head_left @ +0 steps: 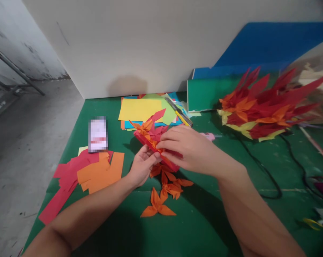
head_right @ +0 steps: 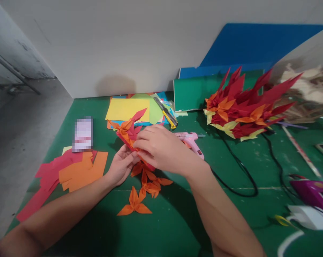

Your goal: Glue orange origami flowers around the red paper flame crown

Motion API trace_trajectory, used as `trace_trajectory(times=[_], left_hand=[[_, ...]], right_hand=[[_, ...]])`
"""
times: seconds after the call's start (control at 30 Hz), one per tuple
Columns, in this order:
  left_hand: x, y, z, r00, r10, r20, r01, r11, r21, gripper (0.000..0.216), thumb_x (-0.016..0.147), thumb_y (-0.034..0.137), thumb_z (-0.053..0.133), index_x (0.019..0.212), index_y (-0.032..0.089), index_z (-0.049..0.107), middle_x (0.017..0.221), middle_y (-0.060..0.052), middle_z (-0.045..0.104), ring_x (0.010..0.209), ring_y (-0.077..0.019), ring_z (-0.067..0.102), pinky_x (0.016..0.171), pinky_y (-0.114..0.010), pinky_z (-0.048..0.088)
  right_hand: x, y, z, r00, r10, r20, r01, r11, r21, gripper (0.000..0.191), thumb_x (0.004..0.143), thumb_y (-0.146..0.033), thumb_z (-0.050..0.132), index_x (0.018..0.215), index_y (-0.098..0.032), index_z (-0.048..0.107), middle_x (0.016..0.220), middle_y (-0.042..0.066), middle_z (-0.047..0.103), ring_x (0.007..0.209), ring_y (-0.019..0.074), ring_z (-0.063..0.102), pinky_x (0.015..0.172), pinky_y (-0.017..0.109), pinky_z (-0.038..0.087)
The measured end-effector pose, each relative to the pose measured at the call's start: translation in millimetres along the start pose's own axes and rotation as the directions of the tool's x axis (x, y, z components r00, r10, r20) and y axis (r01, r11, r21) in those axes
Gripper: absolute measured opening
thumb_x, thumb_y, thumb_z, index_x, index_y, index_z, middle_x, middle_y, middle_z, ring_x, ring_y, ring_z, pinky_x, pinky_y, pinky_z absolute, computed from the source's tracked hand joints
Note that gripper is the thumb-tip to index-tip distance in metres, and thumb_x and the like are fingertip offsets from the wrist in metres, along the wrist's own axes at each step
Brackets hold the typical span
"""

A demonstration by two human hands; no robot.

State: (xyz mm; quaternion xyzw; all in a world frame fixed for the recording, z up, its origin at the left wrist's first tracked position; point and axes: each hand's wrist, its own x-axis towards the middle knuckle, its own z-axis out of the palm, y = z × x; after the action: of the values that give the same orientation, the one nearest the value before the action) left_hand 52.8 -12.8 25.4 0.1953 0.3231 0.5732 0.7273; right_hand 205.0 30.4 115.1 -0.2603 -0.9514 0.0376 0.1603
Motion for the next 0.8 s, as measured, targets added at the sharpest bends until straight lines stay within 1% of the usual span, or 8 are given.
trace_trajectory(times=[0.17,0.27,0.37,0.57,0.8], left_hand=[[-1.6,-0.6,1.3,1.0,0.008,0.028,-0.009,1.0,0.024,0.037,0.06,0.023,0.084,0.093,0.021,0.067,0.092,0.0,0.07,0.083,-0.0119,0.065,0.078,-0.024,0.053],[-2.0,-0.4,1.8,0.999,0.01,0.046,-0.011,0.999,0.03,0.036,0.061,0.023,0.084,0.094,0.021,0.068,0.092,0.0,0.071,0.081,-0.0106,0.065,0.076,-0.023,0.053],[-1.5,0.0,1.7,0.999,0.022,0.033,-0.024,0.999,0.037,0.036,0.06,0.022,0.084,0.093,0.021,0.068,0.093,0.0,0.072,0.079,-0.0103,0.066,0.076,-0.023,0.053],[-0.4,-0.3,1.0,1.0,0.005,0.021,-0.006,0.998,0.056,0.038,0.058,0.026,0.086,0.091,0.023,0.068,0.094,0.001,0.072,0.082,-0.0112,0.067,0.077,-0.023,0.053],[-0.6,0.3,0.1,0.999,0.012,0.043,-0.015,0.998,0.062,0.038,0.06,0.026,0.085,0.094,0.023,0.068,0.092,0.0,0.072,0.08,-0.0107,0.067,0.075,-0.022,0.054]], right_hand=[[1.6,-2.2,-0.4,0.999,0.037,0.015,-0.037,0.999,0.007,0.023,0.087,-0.024,0.05,0.1,-0.017,0.067,0.097,0.01,0.067,0.09,0.0219,0.059,0.079,0.039,0.046],[1.9,-1.4,0.9,0.999,0.04,0.032,-0.04,0.999,-0.011,0.023,0.087,-0.023,0.049,0.098,-0.016,0.068,0.097,0.011,0.066,0.092,0.0229,0.058,0.08,0.039,0.045],[2.0,-1.4,1.6,0.999,0.04,0.026,-0.04,0.999,-0.009,0.022,0.087,-0.023,0.049,0.096,-0.017,0.069,0.096,0.011,0.066,0.091,0.0227,0.057,0.079,0.039,0.045],[2.8,-2.3,1.8,0.999,0.039,0.011,-0.039,0.999,0.003,0.02,0.086,-0.022,0.05,0.091,-0.018,0.07,0.093,0.01,0.065,0.09,0.0219,0.056,0.078,0.038,0.044],[-0.3,-0.7,-0.2,0.999,0.029,0.02,-0.03,0.999,0.018,0.027,0.089,-0.021,0.045,0.096,-0.018,0.07,0.098,0.01,0.065,0.094,0.0226,0.055,0.081,0.039,0.044]])
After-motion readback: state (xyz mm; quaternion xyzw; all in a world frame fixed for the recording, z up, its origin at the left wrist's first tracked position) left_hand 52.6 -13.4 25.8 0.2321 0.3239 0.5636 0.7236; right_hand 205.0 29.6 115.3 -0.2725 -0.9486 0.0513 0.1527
